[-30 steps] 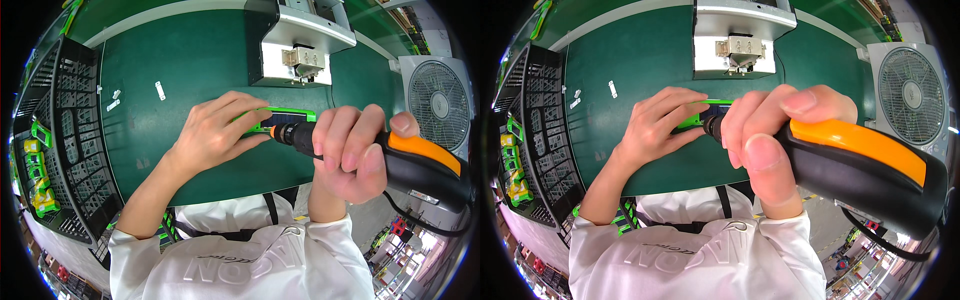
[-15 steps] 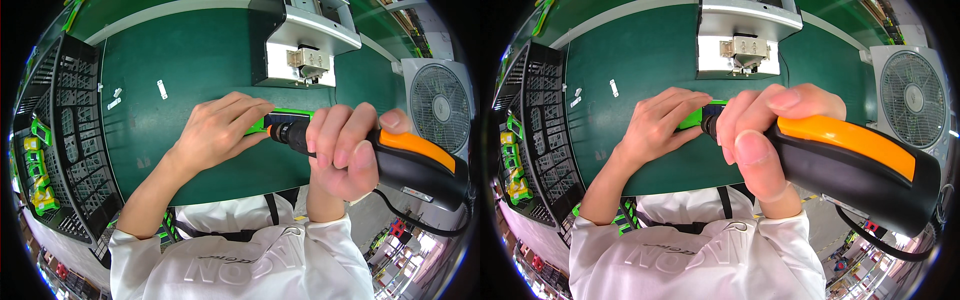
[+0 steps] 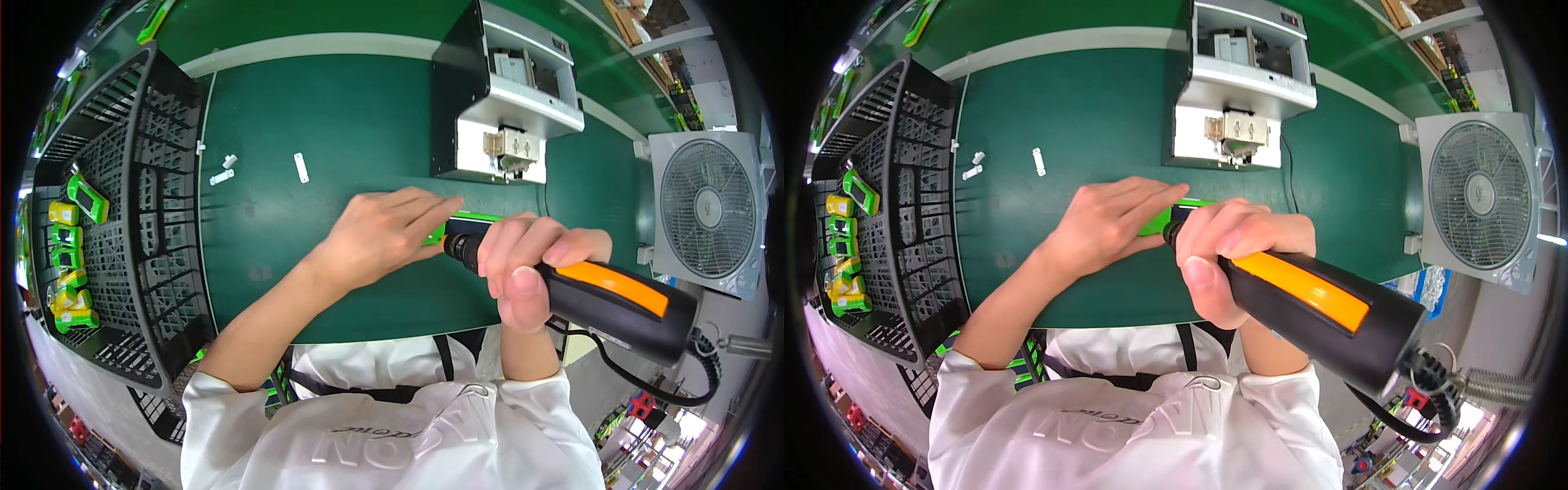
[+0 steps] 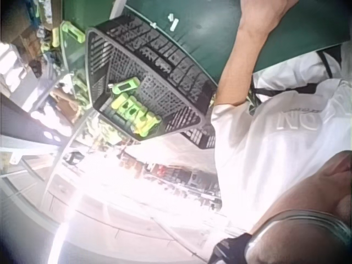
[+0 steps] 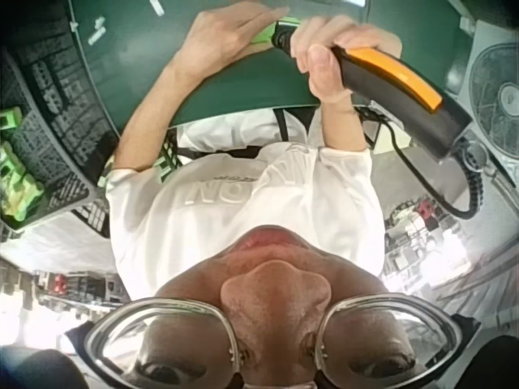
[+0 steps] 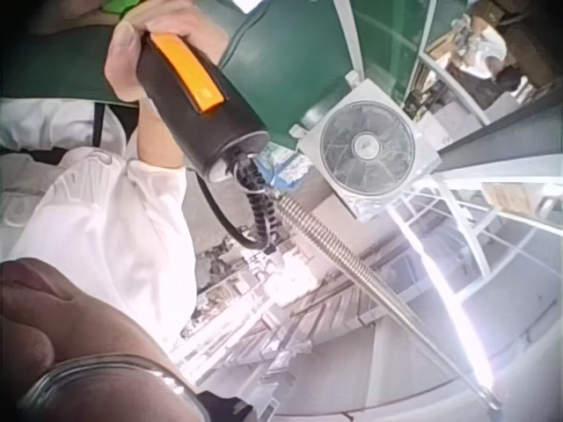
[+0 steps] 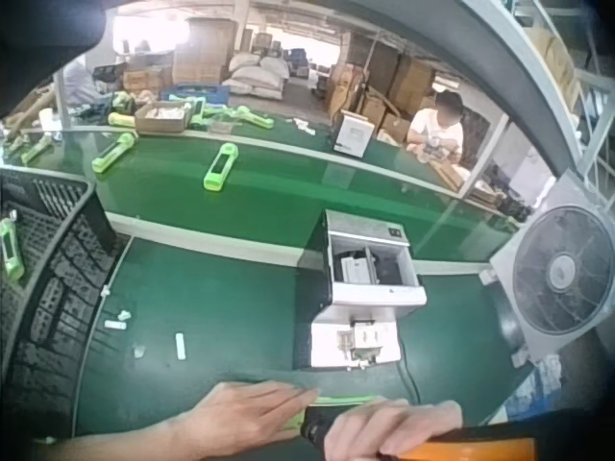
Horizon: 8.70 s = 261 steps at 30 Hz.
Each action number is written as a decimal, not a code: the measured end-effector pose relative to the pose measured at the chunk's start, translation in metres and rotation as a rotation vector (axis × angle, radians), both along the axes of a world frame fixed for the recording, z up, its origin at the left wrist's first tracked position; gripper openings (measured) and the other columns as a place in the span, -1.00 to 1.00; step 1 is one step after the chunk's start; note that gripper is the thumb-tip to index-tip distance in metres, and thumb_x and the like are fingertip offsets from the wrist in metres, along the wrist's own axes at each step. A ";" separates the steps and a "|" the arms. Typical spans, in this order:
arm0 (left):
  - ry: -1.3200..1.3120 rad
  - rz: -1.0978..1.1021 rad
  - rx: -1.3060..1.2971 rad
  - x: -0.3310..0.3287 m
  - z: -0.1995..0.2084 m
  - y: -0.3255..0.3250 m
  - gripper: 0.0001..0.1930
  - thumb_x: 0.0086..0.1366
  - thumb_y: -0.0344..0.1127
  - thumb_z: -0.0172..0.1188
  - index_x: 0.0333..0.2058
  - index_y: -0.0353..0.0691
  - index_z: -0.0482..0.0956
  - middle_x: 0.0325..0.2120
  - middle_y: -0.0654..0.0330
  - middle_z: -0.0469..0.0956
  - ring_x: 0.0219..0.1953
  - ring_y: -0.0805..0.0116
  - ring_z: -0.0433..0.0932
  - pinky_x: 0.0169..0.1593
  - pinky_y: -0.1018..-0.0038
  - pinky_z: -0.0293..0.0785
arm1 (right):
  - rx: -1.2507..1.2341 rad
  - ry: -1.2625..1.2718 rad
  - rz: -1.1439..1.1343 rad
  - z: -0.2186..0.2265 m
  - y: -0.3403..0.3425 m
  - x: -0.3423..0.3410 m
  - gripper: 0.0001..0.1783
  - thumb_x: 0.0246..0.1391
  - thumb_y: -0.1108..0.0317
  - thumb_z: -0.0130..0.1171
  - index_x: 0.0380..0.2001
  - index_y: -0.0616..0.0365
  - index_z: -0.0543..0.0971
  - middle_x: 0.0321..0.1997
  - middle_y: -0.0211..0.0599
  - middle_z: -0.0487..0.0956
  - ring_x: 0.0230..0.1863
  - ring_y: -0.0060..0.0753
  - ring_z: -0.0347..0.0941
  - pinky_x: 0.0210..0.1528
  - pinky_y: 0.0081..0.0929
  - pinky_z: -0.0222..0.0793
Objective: Assembling a solar-powered electronic handheld device using an electric screwdriver.
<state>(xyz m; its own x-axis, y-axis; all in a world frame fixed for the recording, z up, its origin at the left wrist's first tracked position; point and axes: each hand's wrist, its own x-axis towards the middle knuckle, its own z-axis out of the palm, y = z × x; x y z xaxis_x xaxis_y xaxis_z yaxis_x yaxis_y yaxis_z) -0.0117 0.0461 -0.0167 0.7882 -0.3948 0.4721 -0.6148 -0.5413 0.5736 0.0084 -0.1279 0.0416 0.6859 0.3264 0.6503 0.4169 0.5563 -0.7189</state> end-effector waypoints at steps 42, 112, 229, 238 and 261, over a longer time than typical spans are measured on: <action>-0.070 0.020 0.082 0.005 0.003 -0.002 -0.66 0.01 -0.29 0.37 -0.20 -0.18 0.57 -0.18 0.31 0.58 -0.26 0.35 0.56 -0.41 0.45 0.55 | -0.174 -0.139 -0.445 0.042 -0.011 0.052 -0.59 0.14 0.48 -0.06 0.07 0.12 0.20 -0.62 -0.44 0.22 -0.70 -0.55 0.14 -0.59 -0.47 0.19; -0.037 0.021 0.049 0.003 0.009 -0.011 -0.76 0.14 -0.30 0.27 -0.17 0.03 0.67 -0.24 0.23 0.48 -0.17 0.29 0.51 -0.45 0.40 0.53 | -0.309 0.125 -0.070 0.009 0.002 0.049 -0.69 -0.03 0.66 0.10 -0.30 0.11 0.24 -0.60 -0.38 0.30 -0.70 -0.58 0.20 -0.62 -0.54 0.26; -0.121 0.224 0.775 -0.011 0.019 -0.058 -0.39 0.14 -0.35 0.12 0.23 -0.14 0.30 -0.20 0.15 0.44 -0.20 0.28 0.42 -0.11 0.37 0.36 | 0.071 0.069 -0.427 0.043 -0.032 0.065 -0.63 0.16 0.38 -0.02 0.03 0.15 0.24 -0.60 -0.43 0.26 -0.69 -0.54 0.17 -0.59 -0.44 0.23; 0.025 0.117 0.371 0.003 0.015 -0.047 -0.56 0.07 -0.29 0.29 -0.04 -0.29 0.52 -0.22 0.18 0.50 -0.18 0.29 0.50 -0.16 0.36 0.45 | -0.076 -0.090 -0.416 0.044 -0.013 0.062 -0.57 0.09 0.55 0.08 0.02 0.29 0.24 -0.64 -0.37 0.36 -0.73 -0.54 0.26 -0.65 -0.53 0.29; 0.230 0.104 0.066 0.010 0.027 -0.045 -0.70 0.12 -0.35 0.28 -0.24 -0.20 0.36 -0.50 0.19 0.53 -0.38 0.21 0.56 -0.34 0.33 0.48 | -0.038 0.265 -0.283 0.023 -0.039 0.063 -0.55 -0.05 0.55 0.11 -0.06 0.43 0.26 -0.64 -0.30 0.38 -0.73 -0.48 0.29 -0.63 -0.44 0.32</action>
